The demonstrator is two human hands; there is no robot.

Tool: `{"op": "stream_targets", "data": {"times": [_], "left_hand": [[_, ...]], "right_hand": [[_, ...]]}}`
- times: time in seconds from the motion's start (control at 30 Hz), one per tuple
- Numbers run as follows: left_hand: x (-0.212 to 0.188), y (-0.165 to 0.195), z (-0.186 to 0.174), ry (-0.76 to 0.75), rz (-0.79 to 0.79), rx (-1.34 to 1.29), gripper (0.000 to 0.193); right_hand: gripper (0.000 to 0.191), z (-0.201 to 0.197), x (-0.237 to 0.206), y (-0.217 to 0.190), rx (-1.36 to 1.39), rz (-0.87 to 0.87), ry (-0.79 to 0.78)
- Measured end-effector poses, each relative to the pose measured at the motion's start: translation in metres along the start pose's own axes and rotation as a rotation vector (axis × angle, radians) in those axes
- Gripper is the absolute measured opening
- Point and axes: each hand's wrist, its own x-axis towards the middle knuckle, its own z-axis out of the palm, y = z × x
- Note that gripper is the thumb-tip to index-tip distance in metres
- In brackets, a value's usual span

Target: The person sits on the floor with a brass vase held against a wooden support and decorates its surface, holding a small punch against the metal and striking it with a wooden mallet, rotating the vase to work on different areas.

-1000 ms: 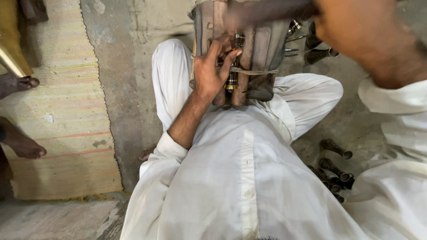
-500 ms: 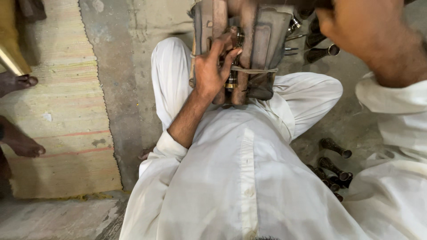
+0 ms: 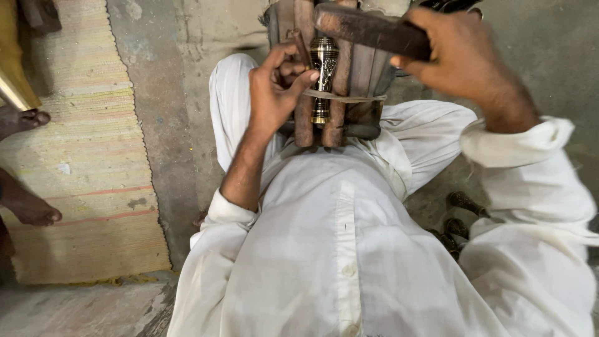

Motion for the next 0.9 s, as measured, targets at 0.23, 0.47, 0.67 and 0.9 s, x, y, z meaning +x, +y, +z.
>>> {"op": "stream_targets", "data": {"times": [0.23,0.47,0.67,0.9], "left_hand": [[-0.008,0.006,-0.046,-0.235,-0.152,0.021,0.038],[-0.019,0.011,-0.064,-0.489,-0.186,0.191,0.039],[-0.017,-0.011,-0.058,-0.331,-0.073,0.075,0.035],[0.005,-0.008,-0.004,-0.139,0.099,0.005,0.038]], "right_hand": [[0.051,0.084,-0.01,0.002,0.372,-0.094,0.031],[0.028,0.123,-0.026,0.027,0.583,0.096,-0.044],[0.03,0.122,-0.045,0.048,0.623,0.106,-0.195],[0.031,0.098,-0.031,0.051,0.778,0.122,-0.046]]}}
